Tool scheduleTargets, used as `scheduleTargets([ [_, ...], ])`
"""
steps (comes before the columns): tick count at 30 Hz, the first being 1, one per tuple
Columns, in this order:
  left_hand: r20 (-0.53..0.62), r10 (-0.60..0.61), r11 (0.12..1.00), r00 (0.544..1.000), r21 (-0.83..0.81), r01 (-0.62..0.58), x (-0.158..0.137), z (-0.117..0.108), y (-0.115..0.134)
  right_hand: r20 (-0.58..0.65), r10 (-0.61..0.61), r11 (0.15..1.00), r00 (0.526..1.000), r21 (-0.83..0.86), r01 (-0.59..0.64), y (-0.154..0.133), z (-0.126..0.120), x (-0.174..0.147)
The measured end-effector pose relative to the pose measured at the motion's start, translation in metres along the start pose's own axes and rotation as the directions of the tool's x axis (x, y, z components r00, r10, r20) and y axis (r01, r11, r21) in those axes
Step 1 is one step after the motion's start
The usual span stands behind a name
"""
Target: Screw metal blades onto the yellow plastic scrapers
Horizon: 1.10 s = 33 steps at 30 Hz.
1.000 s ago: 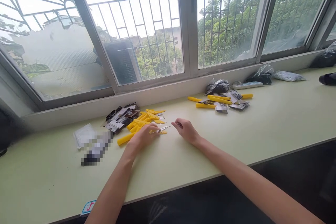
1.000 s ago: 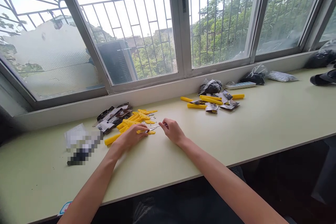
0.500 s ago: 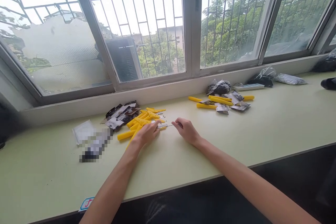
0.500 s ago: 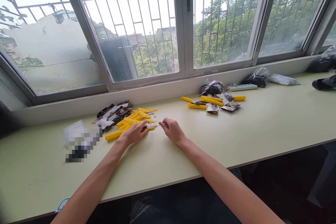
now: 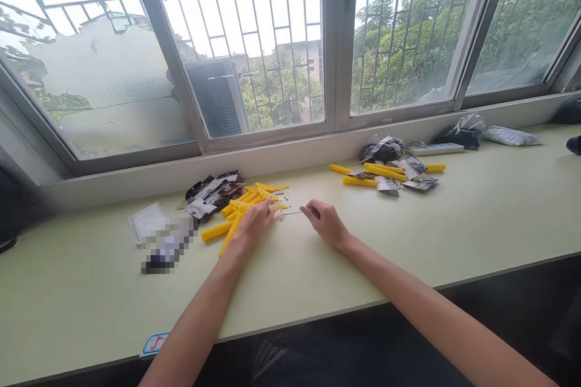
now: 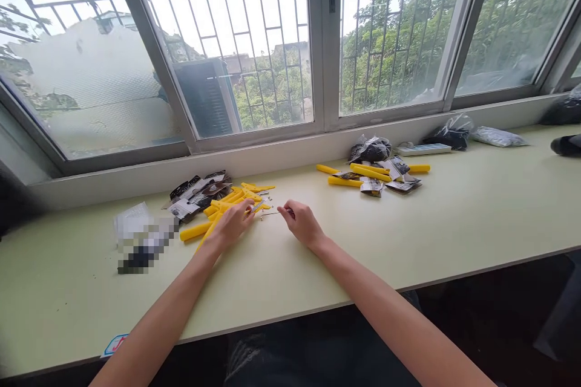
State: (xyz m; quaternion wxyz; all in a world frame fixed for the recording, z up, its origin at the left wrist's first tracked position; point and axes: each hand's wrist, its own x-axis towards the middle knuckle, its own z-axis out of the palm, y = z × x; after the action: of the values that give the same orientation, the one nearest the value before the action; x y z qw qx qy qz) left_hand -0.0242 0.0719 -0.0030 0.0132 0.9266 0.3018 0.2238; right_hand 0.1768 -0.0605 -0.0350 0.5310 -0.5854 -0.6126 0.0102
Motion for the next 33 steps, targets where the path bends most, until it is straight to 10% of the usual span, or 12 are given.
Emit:
scheduleTargets([
  [7,-0.222,-0.128,0.972,0.967,0.166,0.167,-0.006,-0.016,0.006,0.143,0.104,0.989,0.984,-0.118,-0.087,0.012,0.01,0.008],
  [13,-0.007,-0.499,0.831,0.867,0.28,0.48,-0.026,-0.005,0.01,0.078,0.246,0.96,0.966,-0.16,-0.232,0.029,0.028,0.044],
  [20,-0.087,-0.28,0.894,0.956,0.339,0.292,0.001,0.022,-0.03,-0.142,0.271,0.962,0.952,0.071,-0.263,0.055,-0.007,0.031],
  [28,-0.207,-0.007,0.983,0.978,0.18,0.046,0.025,0.031,-0.066,-0.454,0.214,0.747,0.865,-0.494,-0.444,0.108,-0.125,0.007],
  [30,-0.247,0.037,0.989,0.968,0.149,0.0,0.025,0.03,-0.063,-0.516,0.265,0.62,0.814,-0.556,-0.554,0.116,-0.146,0.005],
  [33,-0.326,0.106,0.99,0.94,0.118,-0.07,0.018,0.027,-0.047,-0.601,0.507,0.434,0.618,-0.441,-0.785,0.129,-0.164,0.009],
])
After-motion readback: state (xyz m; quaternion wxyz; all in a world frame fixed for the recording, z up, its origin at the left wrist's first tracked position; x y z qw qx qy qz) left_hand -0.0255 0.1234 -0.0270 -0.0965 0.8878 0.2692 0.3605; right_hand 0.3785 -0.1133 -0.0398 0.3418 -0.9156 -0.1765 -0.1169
